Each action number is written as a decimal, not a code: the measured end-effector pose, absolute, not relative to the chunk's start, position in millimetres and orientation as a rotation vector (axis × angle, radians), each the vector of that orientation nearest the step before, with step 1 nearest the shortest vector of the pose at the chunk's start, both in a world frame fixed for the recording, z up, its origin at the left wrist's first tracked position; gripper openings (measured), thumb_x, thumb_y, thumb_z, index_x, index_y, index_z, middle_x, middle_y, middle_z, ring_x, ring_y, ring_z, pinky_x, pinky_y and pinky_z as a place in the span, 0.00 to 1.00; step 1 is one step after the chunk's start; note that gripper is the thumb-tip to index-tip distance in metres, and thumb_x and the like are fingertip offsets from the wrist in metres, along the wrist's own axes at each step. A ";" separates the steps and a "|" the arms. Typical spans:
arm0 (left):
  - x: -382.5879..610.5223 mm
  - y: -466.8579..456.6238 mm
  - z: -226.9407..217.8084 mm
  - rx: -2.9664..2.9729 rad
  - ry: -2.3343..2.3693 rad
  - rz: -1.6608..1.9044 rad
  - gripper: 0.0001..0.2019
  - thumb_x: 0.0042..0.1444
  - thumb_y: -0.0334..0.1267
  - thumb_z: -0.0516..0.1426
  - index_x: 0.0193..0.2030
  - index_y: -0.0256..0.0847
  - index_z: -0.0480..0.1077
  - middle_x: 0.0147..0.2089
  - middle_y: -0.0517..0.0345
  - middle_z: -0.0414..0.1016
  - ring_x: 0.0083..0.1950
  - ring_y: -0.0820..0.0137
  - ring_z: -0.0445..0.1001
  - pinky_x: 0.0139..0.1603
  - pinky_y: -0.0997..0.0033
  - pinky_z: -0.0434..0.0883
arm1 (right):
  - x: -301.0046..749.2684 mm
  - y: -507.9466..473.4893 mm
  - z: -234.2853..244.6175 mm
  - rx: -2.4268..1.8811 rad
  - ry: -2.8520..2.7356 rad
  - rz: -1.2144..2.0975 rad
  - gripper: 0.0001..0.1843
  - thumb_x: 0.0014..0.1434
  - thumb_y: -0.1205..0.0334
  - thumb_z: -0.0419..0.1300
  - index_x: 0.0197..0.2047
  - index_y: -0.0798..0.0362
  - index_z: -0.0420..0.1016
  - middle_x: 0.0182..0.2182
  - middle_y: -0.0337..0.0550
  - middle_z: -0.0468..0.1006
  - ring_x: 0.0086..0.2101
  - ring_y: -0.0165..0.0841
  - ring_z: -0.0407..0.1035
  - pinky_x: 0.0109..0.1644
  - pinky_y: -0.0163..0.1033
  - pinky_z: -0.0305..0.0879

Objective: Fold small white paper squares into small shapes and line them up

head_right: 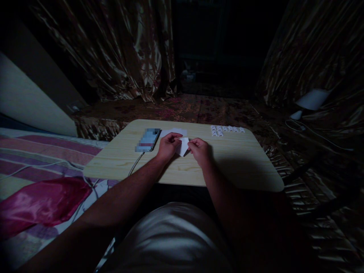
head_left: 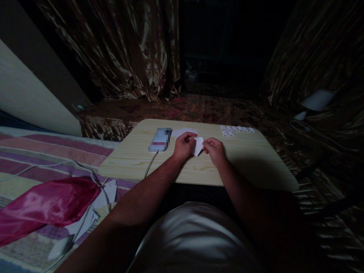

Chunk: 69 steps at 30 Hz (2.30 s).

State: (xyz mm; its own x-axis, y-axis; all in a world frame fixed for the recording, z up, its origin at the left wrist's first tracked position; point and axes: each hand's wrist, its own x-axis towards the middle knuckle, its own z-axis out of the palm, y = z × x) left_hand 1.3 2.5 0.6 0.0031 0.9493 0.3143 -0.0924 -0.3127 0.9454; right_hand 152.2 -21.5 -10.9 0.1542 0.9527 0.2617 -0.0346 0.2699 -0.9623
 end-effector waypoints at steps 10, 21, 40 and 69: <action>2.9 0.6 0.5 1.402 0.877 1.295 0.15 0.43 0.36 0.64 0.40 0.36 0.78 0.28 0.59 0.75 0.25 0.76 0.66 0.27 0.75 0.61 | 148.1 -24.1 -14.0 -1.105 -1.388 0.717 0.07 0.48 0.58 0.62 0.26 0.51 0.71 0.21 0.36 0.74 0.23 0.29 0.66 0.28 0.34 0.61; 4.8 -1.0 1.8 1.384 0.822 1.324 0.13 0.39 0.35 0.67 0.33 0.37 0.73 0.27 0.61 0.73 0.27 0.75 0.68 0.29 0.75 0.64 | 151.8 -18.4 -16.5 -1.174 -1.286 0.637 0.09 0.49 0.55 0.63 0.29 0.52 0.76 0.22 0.38 0.76 0.24 0.32 0.69 0.26 0.34 0.63; 1.0 4.2 -9.7 1.765 0.966 1.158 0.07 0.48 0.39 0.61 0.28 0.37 0.73 0.27 0.59 0.73 0.29 0.73 0.68 0.32 0.73 0.64 | 156.8 -17.5 -17.5 -1.137 -1.363 0.674 0.06 0.50 0.60 0.62 0.29 0.53 0.77 0.27 0.42 0.80 0.28 0.34 0.73 0.33 0.38 0.68; 3.3 1.1 -3.7 1.502 0.938 1.269 0.10 0.41 0.39 0.66 0.26 0.36 0.72 0.25 0.59 0.73 0.26 0.75 0.66 0.29 0.74 0.64 | 158.8 -18.6 -13.0 -1.098 -1.274 0.828 0.10 0.47 0.56 0.66 0.30 0.53 0.78 0.27 0.43 0.81 0.27 0.35 0.73 0.30 0.37 0.67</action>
State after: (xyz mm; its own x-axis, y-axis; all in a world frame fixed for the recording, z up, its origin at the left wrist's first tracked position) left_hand 3.3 1.1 -3.7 0.1757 0.9446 0.2771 -0.0117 -0.2795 0.9601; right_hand 158.8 -18.6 -13.0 0.1464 0.9386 0.3124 0.0961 0.3008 -0.9488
